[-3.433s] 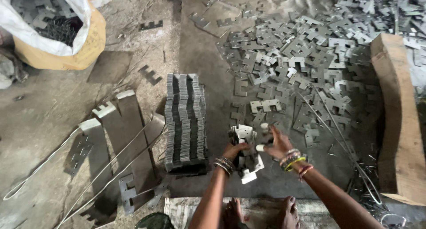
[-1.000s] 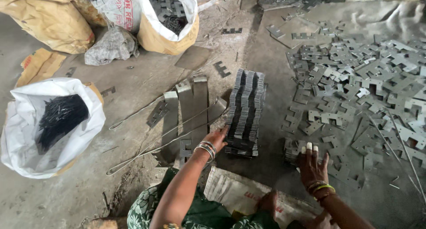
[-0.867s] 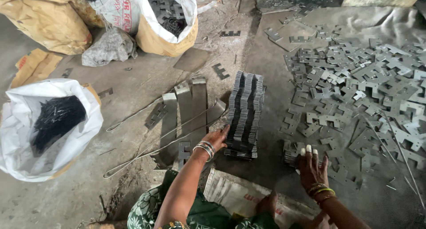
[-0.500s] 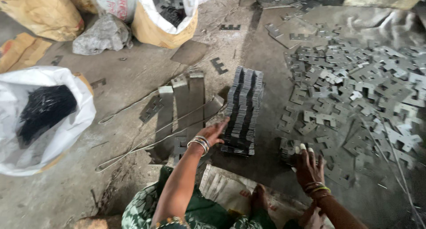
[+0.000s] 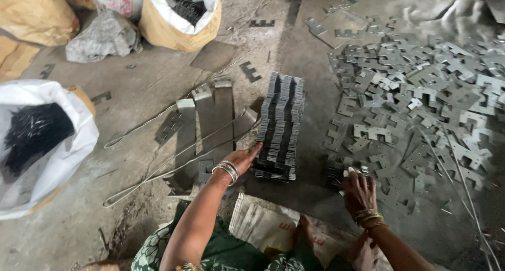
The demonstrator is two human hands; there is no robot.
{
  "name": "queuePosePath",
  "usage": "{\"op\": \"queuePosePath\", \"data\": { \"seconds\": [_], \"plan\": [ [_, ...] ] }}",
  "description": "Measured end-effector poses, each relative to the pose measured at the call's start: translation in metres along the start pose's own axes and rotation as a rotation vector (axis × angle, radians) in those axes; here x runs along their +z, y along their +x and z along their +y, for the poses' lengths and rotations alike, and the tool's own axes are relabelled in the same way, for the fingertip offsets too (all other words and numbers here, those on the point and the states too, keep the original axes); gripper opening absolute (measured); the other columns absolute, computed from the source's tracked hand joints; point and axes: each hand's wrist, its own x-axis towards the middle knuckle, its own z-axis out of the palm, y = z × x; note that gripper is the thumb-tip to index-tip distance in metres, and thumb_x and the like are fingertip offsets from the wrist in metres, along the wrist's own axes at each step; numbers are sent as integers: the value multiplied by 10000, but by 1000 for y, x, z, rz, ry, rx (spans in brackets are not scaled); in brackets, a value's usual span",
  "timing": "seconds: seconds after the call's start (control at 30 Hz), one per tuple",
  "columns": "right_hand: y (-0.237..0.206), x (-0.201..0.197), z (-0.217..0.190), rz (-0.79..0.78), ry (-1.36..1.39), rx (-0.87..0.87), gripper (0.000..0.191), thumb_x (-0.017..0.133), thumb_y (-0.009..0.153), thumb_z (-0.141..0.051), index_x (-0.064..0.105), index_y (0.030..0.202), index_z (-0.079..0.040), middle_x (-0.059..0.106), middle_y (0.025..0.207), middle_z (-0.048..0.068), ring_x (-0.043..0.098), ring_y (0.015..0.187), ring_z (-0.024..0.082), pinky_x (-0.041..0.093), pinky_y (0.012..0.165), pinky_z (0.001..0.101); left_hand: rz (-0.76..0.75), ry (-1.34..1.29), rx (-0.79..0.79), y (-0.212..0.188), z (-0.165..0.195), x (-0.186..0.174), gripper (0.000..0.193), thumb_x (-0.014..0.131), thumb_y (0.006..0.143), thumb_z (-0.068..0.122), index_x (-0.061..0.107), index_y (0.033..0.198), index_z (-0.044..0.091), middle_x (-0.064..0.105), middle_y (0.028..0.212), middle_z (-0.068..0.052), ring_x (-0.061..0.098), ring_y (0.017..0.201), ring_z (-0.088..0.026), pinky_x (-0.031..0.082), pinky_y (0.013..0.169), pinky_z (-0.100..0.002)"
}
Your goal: The person picks up small metal brackets from a large pile on the floor, wipes them with a cloth, and stacks them neatly. The person repeats this process, handling the parts one by one.
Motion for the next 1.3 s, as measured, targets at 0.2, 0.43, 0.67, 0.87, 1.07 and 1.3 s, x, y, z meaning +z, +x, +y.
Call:
{"op": "queuePosePath", "data": {
  "seconds": [0.2, 0.43, 0.67, 0.87, 1.07, 1.3],
  "plan": [
    [-9, 23, 13, -114, 175, 92, 395, 673, 770, -135, 625, 1160, -91, 627, 1178, 93, 570, 1160, 325, 448, 1009, 494, 188, 101, 77, -8, 4, 12, 1065, 596, 807, -87, -51, 1607, 187, 572, 1360, -282, 699, 996, -380, 613, 739, -429],
    [12, 63, 38, -424, 523, 311, 416, 733, 805, -254, 648, 1177, -90, 726, 1045, 128, 695, 950, 339, 572, 806, 474, -192, 104, -131, -10, 27, -27, 893, 543, 1041, 79, -76, 1661, 250, 641, 1305, -237, 743, 872, -371, 597, 726, -473],
    [84, 16, -19, -521, 720, 329, 553, 869, 782, -457, 713, 1117, -46, 799, 922, 164, 755, 785, 270, 597, 724, 431, -8, -86, -133, 4, 18, -12, 1029, 661, 920, 85, -43, 1667, 166, 677, 1243, -255, 710, 944, -390, 573, 824, -479],
    [114, -44, -123, 148, 678, -177, 627, 835, 628, -273, 631, 1167, -29, 711, 1010, 167, 701, 779, 320, 594, 630, 423, 93, -317, -74, 29, 14, 0, 1078, 734, 770, -8, 33, 1577, 126, 459, 1507, -235, 646, 1115, -402, 405, 1024, -497],
    [137, -55, -171, -29, 406, -229, 400, 767, 758, -191, 593, 1116, -150, 649, 1109, 44, 643, 1093, 280, 568, 863, 434, 286, -1184, -630, 22, 9, -2, 529, 645, 939, 205, 611, 1457, 100, 530, 1435, -211, 508, 1324, -362, 429, 1102, -479],
    [139, -40, -152, -160, 687, -159, 529, 830, 751, -387, 639, 1148, -94, 611, 1139, 149, 602, 1052, 384, 528, 811, 499, 503, -872, -748, 12, 32, 22, 656, 362, 1016, 614, 714, 1241, 108, 650, 1295, -257, 556, 1260, -480, 430, 1095, -511]
  ]
}}
